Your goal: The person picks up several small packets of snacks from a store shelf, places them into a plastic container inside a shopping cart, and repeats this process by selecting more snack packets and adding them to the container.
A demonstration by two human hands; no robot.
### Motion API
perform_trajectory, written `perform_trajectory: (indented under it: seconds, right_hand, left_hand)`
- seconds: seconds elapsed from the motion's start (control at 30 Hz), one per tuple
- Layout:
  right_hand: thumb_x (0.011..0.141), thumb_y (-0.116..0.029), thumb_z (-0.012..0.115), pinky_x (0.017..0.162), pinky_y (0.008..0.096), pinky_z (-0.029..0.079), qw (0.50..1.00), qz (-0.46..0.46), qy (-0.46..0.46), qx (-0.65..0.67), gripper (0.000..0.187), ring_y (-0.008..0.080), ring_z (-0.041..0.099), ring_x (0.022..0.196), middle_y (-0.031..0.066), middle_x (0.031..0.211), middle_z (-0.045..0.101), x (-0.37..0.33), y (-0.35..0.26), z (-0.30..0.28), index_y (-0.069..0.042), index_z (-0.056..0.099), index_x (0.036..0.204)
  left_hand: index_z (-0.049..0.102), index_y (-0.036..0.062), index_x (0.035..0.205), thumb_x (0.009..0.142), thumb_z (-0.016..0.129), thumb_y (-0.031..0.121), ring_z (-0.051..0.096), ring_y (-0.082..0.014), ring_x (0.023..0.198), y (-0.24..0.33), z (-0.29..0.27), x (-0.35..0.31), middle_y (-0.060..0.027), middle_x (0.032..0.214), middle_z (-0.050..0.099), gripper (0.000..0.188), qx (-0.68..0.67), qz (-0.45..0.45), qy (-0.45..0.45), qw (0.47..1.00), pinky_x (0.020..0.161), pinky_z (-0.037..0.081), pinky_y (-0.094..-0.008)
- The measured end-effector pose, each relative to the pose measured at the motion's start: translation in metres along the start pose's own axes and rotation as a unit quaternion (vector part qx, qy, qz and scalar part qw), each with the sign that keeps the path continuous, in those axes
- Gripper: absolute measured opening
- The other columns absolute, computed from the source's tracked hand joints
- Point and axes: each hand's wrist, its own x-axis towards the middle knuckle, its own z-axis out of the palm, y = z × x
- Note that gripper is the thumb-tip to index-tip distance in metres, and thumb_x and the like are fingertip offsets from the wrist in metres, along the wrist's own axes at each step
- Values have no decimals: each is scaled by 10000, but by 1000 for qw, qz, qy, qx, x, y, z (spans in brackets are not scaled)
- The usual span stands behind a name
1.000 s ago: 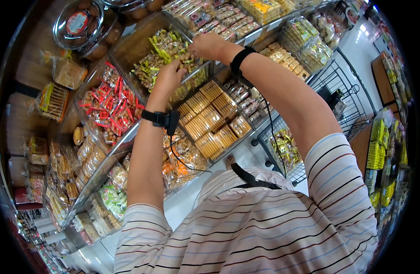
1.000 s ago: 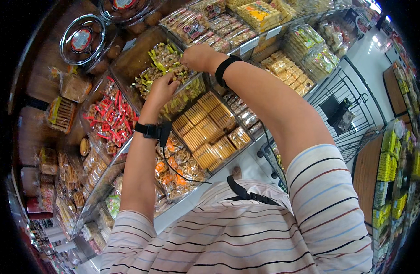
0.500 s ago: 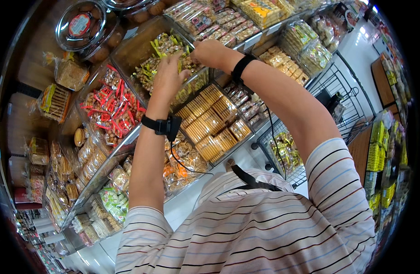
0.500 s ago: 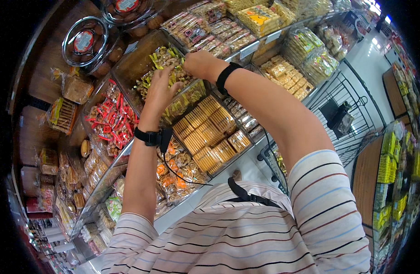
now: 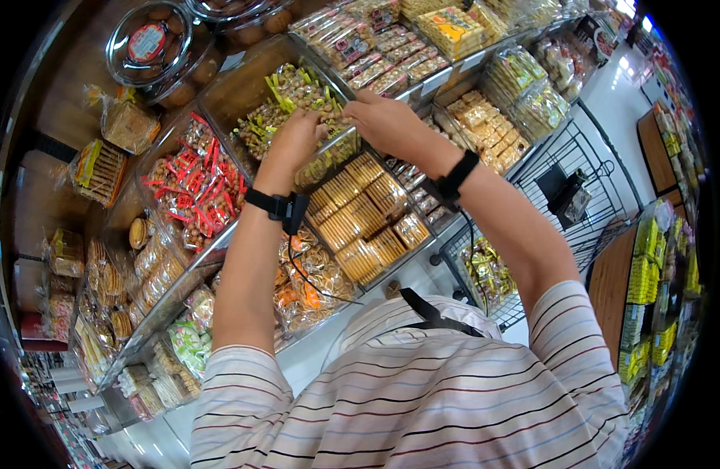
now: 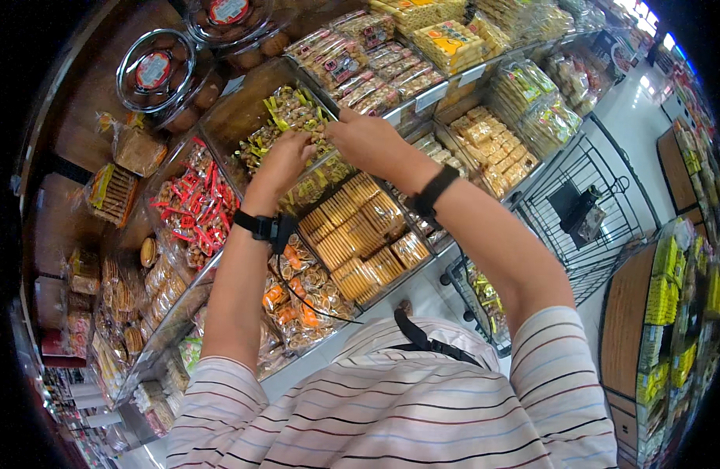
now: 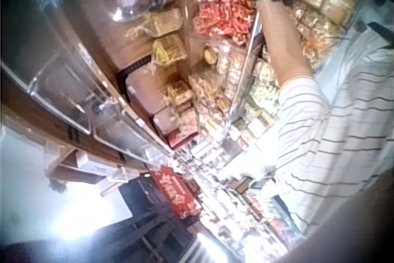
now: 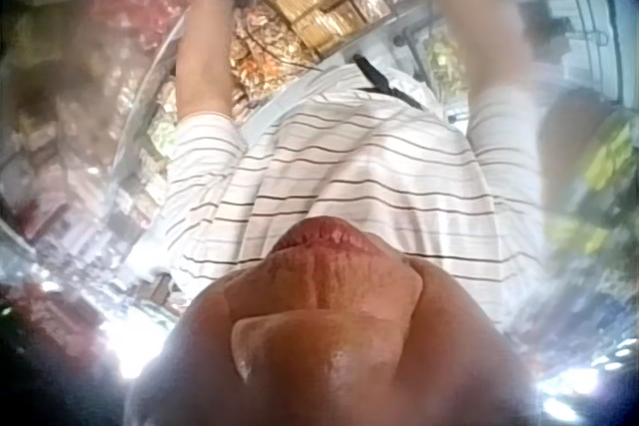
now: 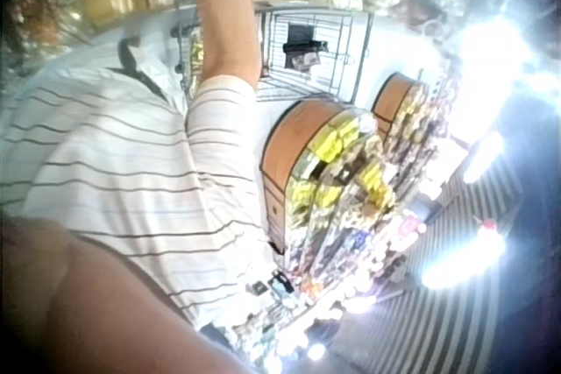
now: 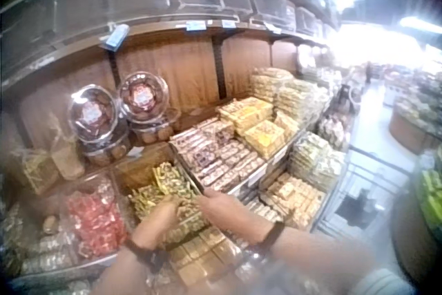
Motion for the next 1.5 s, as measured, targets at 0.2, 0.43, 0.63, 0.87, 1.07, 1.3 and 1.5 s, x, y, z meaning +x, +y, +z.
perform_trajectory:
  seconds: [0.2, 0.43, 0.63, 0.87, 1.07, 1.3, 1.5]
  right_hand:
    - [915, -118, 615, 723, 379, 503, 981, 85, 77, 155, 177, 297, 631, 816, 131, 929, 622, -56, -17, -12, -36, 654, 1067]
    - [929, -108, 584, 712, 309, 492, 923, 201, 59, 322, 217, 212, 611, 770, 127, 915, 653, -101, -33, 5, 0, 648, 1107]
    - [942, -112, 579, 660, 280, 480, 873, 282, 24, 398, 225, 115, 567, 702, 55, 810, 631, -127, -29, 11, 12, 636, 1121]
    - [966, -97, 554, 625, 253, 464, 830, 316, 9, 459, 210, 81, 526, 680, 7, 767, 581, -146, -27, 12, 27, 614, 1125]
    - [975, -101, 546, 634, 250, 491, 812, 344, 39, 471, 194, 88, 588, 691, 20, 779, 605, -156, -16, 7, 26, 614, 1105]
    - [978, -135, 550, 644, 242, 498, 818, 384, 24, 428, 191, 86, 620, 716, 17, 832, 623, -171, -7, 3, 1, 637, 1081]
    - [971, -130, 574, 653, 232, 500, 807, 407, 33, 427, 181, 78, 612, 712, 11, 827, 623, -186, 3, 7, -10, 640, 1089]
  left_hand:
    - [617, -8, 1210, 922, 633, 270, 621, -409, 1073, -45, -65, 11, -241, 1130, 661, 401, 51, -42, 24, 998, 910, 493, -462]
    - [664, -42, 1005, 849, 684, 346, 662, -401, 952, -104, -57, 22, -246, 980, 686, 418, 164, -78, -216, 959, 806, 517, -454]
    - [671, -81, 788, 740, 749, 345, 644, -271, 614, -55, -57, 15, -162, 664, 654, 436, 54, -189, -297, 934, 582, 513, -388]
    - [630, -47, 975, 750, 736, 294, 648, -219, 674, -71, -56, 18, -110, 762, 652, 422, -9, -211, -299, 931, 554, 522, -377]
    - [672, -32, 1025, 793, 683, 238, 693, -326, 902, -89, -102, 70, -182, 1023, 705, 356, 79, -190, -214, 955, 700, 582, -436]
    - [721, -45, 997, 842, 623, 109, 646, -418, 1051, -148, -66, 119, -275, 1114, 661, 240, 314, -120, -195, 921, 882, 531, -480]
    - [699, -27, 1037, 897, 530, 76, 656, -417, 1038, -160, -37, 124, -264, 1114, 670, 242, 316, -72, -120, 938, 860, 538, -495]
